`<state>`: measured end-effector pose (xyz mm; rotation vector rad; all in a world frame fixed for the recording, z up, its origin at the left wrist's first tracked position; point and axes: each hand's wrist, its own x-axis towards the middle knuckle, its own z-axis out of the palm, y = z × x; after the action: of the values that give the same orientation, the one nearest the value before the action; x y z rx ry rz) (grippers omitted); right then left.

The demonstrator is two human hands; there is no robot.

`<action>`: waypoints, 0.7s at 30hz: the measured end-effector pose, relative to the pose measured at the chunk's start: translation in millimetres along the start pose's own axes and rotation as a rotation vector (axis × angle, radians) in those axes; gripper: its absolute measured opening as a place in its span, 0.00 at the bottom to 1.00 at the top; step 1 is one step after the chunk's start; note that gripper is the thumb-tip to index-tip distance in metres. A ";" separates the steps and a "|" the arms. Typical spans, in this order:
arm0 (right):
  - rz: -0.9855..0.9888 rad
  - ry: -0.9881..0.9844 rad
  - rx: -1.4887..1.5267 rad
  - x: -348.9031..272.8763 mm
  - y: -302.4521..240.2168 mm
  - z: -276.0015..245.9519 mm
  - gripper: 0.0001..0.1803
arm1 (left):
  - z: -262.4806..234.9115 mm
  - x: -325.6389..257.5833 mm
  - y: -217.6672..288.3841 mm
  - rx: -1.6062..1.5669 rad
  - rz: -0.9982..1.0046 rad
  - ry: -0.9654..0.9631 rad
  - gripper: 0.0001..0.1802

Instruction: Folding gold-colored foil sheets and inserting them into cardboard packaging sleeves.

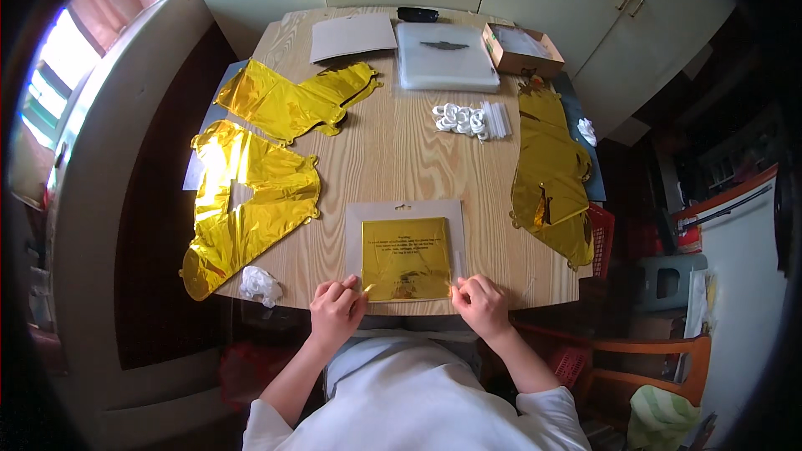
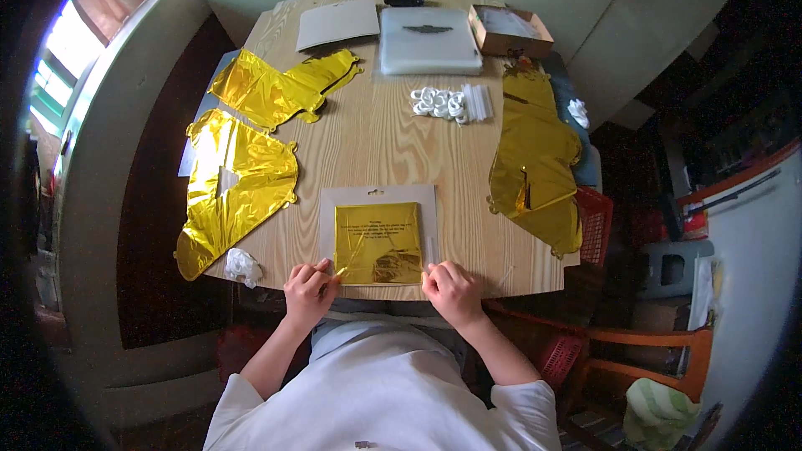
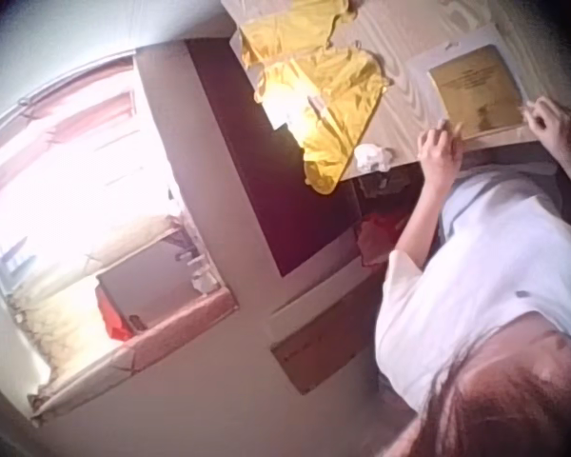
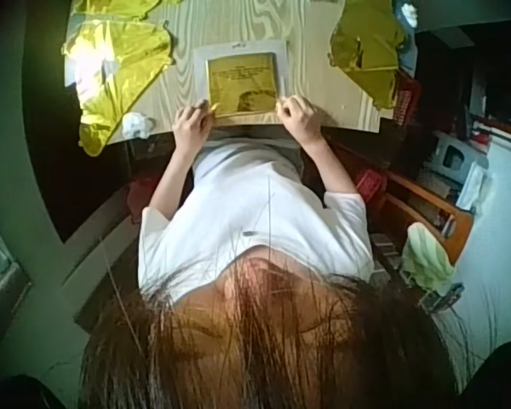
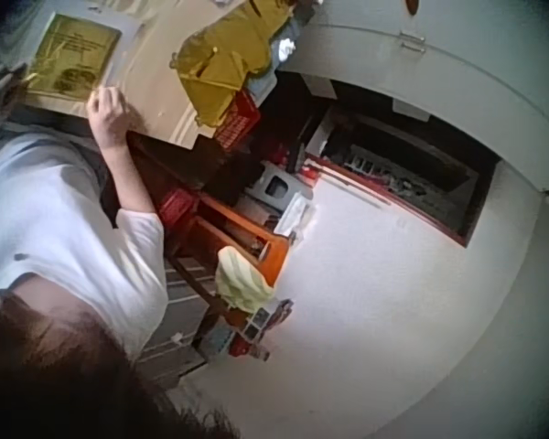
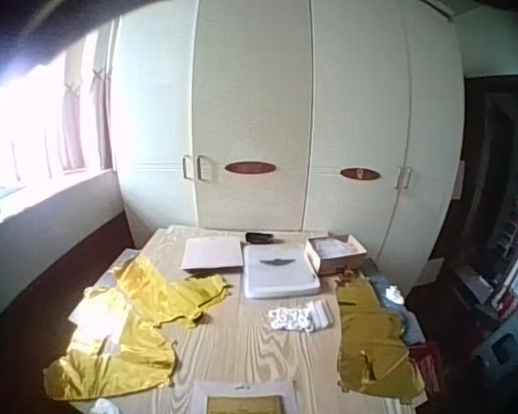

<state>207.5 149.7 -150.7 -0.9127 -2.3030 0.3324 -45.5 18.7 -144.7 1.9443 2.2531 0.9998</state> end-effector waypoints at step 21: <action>-0.026 -0.096 -0.210 11.1 -23.8 -10.0 0.12 | 26.7 1.8 70.2 0.037 0.277 -0.298 0.31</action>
<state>195.1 140.0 -127.3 -0.9867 -2.4707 0.1276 26.9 34.7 -133.1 2.2884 1.8962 0.6299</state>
